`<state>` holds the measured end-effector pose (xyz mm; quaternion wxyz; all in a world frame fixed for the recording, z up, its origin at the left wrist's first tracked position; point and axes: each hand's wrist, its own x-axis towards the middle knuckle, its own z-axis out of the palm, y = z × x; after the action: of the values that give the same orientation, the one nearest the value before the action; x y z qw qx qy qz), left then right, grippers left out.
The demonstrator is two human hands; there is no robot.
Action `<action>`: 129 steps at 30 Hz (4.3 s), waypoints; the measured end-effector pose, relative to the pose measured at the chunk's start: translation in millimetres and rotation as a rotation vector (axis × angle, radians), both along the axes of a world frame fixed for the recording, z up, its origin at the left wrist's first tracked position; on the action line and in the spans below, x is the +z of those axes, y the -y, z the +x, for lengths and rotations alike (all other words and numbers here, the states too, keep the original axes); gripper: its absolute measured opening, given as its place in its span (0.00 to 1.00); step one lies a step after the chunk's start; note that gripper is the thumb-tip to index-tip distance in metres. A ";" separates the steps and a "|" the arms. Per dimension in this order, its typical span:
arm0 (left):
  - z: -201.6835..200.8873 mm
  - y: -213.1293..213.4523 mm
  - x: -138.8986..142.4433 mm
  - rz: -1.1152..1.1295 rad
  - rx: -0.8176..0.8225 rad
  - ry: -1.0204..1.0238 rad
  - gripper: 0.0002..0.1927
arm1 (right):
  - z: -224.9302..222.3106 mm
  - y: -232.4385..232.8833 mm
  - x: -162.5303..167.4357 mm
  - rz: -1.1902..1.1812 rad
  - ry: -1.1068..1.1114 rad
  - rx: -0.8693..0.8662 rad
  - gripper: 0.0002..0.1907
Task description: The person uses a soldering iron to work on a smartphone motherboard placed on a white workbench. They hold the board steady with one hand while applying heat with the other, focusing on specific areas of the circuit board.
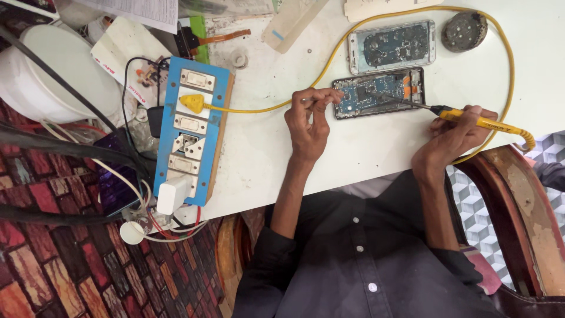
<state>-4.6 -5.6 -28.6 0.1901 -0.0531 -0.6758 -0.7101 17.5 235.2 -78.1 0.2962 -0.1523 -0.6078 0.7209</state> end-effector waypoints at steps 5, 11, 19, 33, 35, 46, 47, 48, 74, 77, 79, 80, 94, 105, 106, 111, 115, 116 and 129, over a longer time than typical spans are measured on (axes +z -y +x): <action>-0.6 1.5 -0.3 0.026 -0.013 0.017 0.05 | 0.7 1.1 0.7 0.050 0.060 -0.001 0.16; -1.1 1.7 -0.5 0.025 -0.020 -0.004 0.05 | 0.8 2.1 3.1 0.053 0.041 -0.014 0.16; -0.2 1.5 -0.9 0.026 -0.016 0.008 0.05 | 2.6 4.9 8.8 0.091 0.052 0.016 0.17; -1.5 1.4 -0.2 0.026 -0.006 0.015 0.05 | -0.3 6.5 10.8 0.082 0.045 0.046 0.16; -1.0 1.9 -0.3 0.037 -0.015 0.016 0.05 | 0.2 5.9 10.7 0.097 0.046 0.065 0.18; -0.3 1.9 1.9 0.003 -0.002 0.010 0.06 | -1.0 6.4 10.6 0.073 0.039 0.059 0.18; -0.4 1.7 1.9 0.004 0.000 0.004 0.06 | -1.1 6.2 10.3 0.059 0.032 0.050 0.17; -0.6 1.7 1.9 0.005 0.000 -0.003 0.06 | -0.8 6.1 10.2 0.047 0.024 0.039 0.17; -1.4 2.9 1.0 0.024 -0.015 0.005 0.06 | 2.6 4.7 4.3 0.068 0.053 0.026 0.17; -1.5 3.2 1.3 0.016 -0.010 0.022 0.06 | 2.7 4.4 4.3 0.074 0.059 0.009 0.17; -1.2 3.5 1.7 0.006 -0.010 0.023 0.07 | 2.7 4.1 3.4 0.067 0.051 0.005 0.17; -1.4 3.2 2.0 0.005 -0.010 0.016 0.06 | 2.4 3.5 2.8 0.063 0.040 0.010 0.17; -0.2 3.5 2.3 0.050 -0.009 0.021 0.05 | 2.8 5.9 5.0 0.061 0.067 -0.007 0.15; -2.7 4.3 -3.1 0.081 -0.027 0.003 0.06 | 2.3 8.8 8.7 0.088 0.061 0.026 0.15; -2.1 4.7 -3.1 0.072 -0.023 0.012 0.06 | 2.6 8.9 8.4 0.092 0.066 0.028 0.15; -2.5 3.8 -1.0 0.109 -0.043 0.009 0.05 | 0.6 8.2 7.2 0.086 0.039 -0.009 0.16; -2.5 3.3 -0.1 0.095 -0.029 0.011 0.05 | -0.3 7.2 6.0 0.036 0.030 0.009 0.16; -2.7 3.6 -0.2 0.087 -0.027 0.011 0.05 | -0.2 7.2 5.7 0.059 0.033 0.012 0.17; -2.3 4.4 1.1 0.069 -0.018 0.032 0.06 | -0.1 8.6 10.2 0.049 0.040 0.007 0.16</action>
<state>-6.9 -10.0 -27.5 0.1746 -0.0410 -0.6535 -0.7354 17.4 226.6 -67.8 0.2853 -0.1572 -0.6316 0.7035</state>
